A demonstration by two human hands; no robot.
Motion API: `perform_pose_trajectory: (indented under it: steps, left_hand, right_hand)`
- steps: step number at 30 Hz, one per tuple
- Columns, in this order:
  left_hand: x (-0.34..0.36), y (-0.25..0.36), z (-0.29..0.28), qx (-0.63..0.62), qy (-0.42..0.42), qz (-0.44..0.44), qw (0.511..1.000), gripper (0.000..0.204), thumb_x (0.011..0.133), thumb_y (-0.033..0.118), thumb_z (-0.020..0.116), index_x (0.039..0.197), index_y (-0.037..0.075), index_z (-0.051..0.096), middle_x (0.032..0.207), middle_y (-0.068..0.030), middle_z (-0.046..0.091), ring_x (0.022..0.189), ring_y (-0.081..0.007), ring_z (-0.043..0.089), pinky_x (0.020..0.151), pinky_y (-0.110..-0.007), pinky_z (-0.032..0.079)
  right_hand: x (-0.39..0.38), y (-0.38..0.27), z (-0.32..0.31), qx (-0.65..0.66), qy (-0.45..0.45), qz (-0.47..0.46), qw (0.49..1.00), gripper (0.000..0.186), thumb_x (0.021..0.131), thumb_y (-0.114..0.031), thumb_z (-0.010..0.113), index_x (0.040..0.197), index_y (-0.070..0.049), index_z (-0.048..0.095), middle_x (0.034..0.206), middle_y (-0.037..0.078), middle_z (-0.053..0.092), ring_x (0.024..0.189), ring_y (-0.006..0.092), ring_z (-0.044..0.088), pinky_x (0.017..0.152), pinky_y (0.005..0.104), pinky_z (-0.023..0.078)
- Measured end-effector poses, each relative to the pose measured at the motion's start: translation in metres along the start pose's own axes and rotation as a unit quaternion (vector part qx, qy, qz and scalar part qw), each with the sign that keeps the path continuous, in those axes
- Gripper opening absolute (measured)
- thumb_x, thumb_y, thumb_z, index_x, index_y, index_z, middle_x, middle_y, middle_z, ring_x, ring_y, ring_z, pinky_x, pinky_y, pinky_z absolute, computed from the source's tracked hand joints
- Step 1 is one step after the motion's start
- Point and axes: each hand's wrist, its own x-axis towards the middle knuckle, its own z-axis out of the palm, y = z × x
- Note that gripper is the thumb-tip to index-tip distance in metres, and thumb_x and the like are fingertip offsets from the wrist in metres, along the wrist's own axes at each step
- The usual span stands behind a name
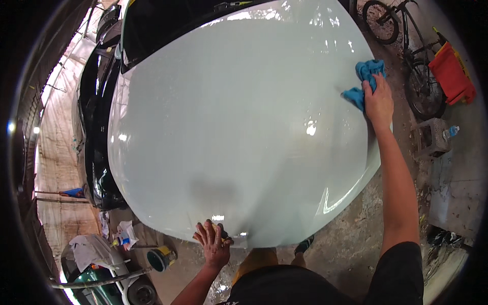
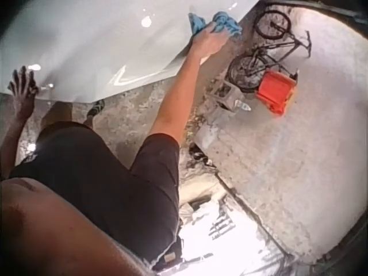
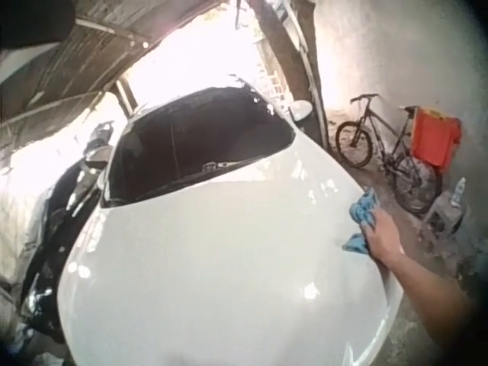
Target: Sanding and wiping down a car hood during auto body repair.
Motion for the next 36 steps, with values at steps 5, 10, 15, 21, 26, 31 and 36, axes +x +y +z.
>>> perform_pose_trajectory:
  steps: [5,10,15,21,26,31,36]
  left_hand:
    - [0.198,0.043,-0.065,0.056,-0.016,0.027,0.998,0.06,0.099,0.042,0.047,0.155,0.024,0.036,0.164,-0.0109,0.024,0.151,-0.0434,0.016,0.114,-0.07,0.01]
    - [0.484,0.038,-0.075,0.097,0.034,0.089,0.991,0.06,0.105,0.05,0.034,0.159,0.026,0.022,0.166,-0.0041,0.018,0.151,-0.0384,0.017,0.115,-0.068,0.019]
    - [0.72,0.033,-0.087,0.066,0.052,0.024,0.996,0.066,0.102,0.059,0.025,0.159,0.027,0.02,0.167,0.0006,0.017,0.151,-0.0368,0.017,0.115,-0.07,0.017]
    - [0.773,-0.031,-0.079,0.059,0.079,0.095,0.991,0.066,0.103,0.057,0.025,0.159,0.021,0.021,0.167,-0.0017,0.017,0.152,-0.0333,0.017,0.117,-0.065,0.018]
    - [0.535,0.013,-0.08,0.002,0.06,0.206,0.977,0.058,0.105,0.048,0.035,0.156,0.02,0.031,0.164,-0.0064,0.027,0.15,-0.0335,0.023,0.118,-0.059,0.018]
    - [0.214,-0.005,-0.054,0.067,-0.03,0.119,0.99,0.083,0.085,0.04,0.065,0.157,0.015,0.03,0.164,-0.01,0.025,0.151,-0.04,0.019,0.118,-0.064,0.01]
    - [0.019,-0.016,-0.02,0.074,-0.014,0.07,0.995,0.094,0.08,0.052,0.069,0.156,0.013,0.03,0.165,-0.0134,0.019,0.15,-0.0485,0.011,0.114,-0.072,0.004]
  right_hand:
    - [-0.011,0.002,-0.005,0.0,-0.018,-0.008,1.0,0.043,0.098,-0.036,0.056,0.13,-0.007,0.056,0.146,0.015,0.051,0.131,0.0359,0.049,0.109,0.0433,0.039]
    - [-0.016,0.009,-0.021,-0.026,-0.024,0.015,0.999,0.043,0.097,-0.034,0.057,0.131,-0.007,0.056,0.148,0.014,0.049,0.134,0.0345,0.047,0.111,0.0416,0.037]
    - [-0.018,-0.013,-0.025,-0.01,-0.033,0.024,0.999,0.043,0.098,-0.035,0.057,0.131,-0.007,0.056,0.149,0.013,0.047,0.136,0.0339,0.045,0.112,0.0408,0.036]
    - [-0.015,-0.025,-0.008,0.034,-0.043,0.019,0.998,0.043,0.098,-0.036,0.056,0.13,-0.007,0.056,0.147,0.014,0.05,0.134,0.0345,0.047,0.111,0.0409,0.037]
    - [-0.002,0.008,-0.02,0.012,-0.029,0.007,0.999,0.045,0.097,-0.037,0.056,0.131,-0.007,0.056,0.141,0.017,0.054,0.13,0.0372,0.05,0.109,0.0423,0.039]
    - [-0.001,0.014,-0.007,-0.016,-0.014,-0.01,1.0,0.046,0.097,-0.04,0.055,0.131,-0.009,0.056,0.144,0.016,0.052,0.131,0.0358,0.049,0.108,0.0437,0.039]
    - [-0.002,-0.004,-0.002,-0.007,-0.024,-0.016,1.0,0.046,0.098,-0.041,0.055,0.132,-0.009,0.056,0.146,0.014,0.051,0.133,0.0348,0.048,0.109,0.0442,0.038]
